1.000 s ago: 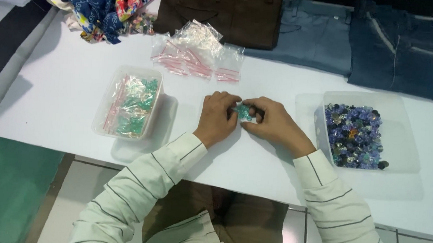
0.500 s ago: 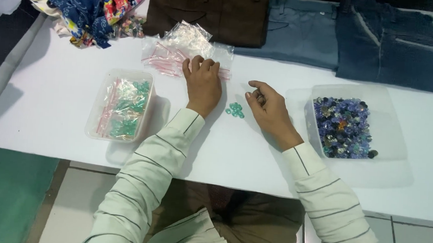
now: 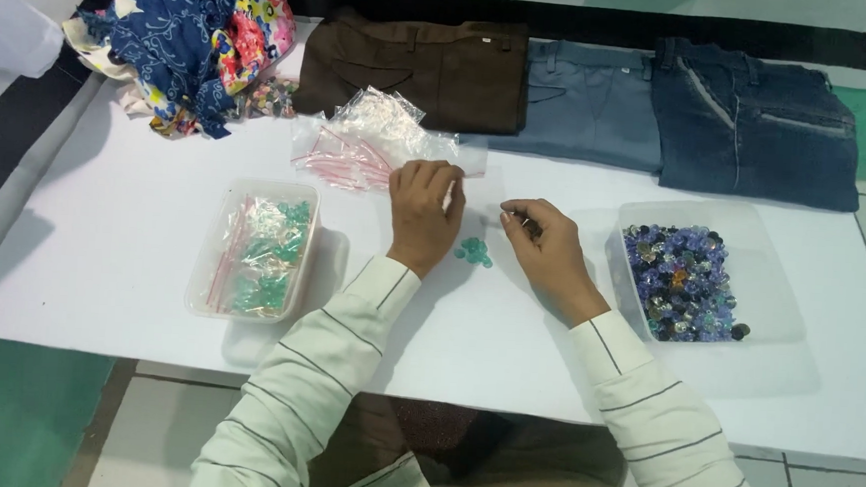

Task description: Sorting small colored buttons from containers and packing them into small plastic bags.

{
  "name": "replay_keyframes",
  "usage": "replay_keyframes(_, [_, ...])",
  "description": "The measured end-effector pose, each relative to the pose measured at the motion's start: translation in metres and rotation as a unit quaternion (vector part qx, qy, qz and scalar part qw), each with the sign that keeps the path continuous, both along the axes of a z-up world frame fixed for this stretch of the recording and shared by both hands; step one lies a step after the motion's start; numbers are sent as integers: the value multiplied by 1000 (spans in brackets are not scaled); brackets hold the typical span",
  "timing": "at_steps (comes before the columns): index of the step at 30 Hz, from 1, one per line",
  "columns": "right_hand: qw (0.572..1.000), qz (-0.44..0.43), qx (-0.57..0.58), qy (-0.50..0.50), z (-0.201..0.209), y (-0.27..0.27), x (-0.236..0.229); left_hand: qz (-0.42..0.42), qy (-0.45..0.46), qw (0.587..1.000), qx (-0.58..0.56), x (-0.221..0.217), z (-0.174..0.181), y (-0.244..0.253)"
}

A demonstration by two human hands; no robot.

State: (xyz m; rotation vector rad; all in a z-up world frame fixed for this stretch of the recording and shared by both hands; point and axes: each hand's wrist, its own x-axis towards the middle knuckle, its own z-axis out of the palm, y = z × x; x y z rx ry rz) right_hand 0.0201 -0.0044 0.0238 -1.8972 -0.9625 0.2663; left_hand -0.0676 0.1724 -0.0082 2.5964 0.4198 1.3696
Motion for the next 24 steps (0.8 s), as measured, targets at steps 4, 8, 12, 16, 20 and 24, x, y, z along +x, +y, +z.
replay_keyframes(4, [999, -11, 22, 27, 7, 9, -10, -66, -15, 995, -79, 0, 3, -13])
replay_keyframes(8, [995, -3, 102, 21, -9, 13, -3, -161, -17, 979, -128, 3, -1, -22])
replay_keyframes(12, [993, -5, 117, -4, -11, 12, -1, -199, 5, 968, -151, 4, -6, -27])
replay_keyframes(16, [993, -8, 118, 2, -10, 13, -2, -206, 29, 966, -154, 5, -4, -26])
replay_keyframes(20, [993, -29, 116, 1, -12, 11, -1, -246, 37, 949, -194, 0, 14, -33])
replay_keyframes(24, [991, -61, 113, -26, -9, 12, 1, -245, 16, 943, -224, -2, 13, -33])
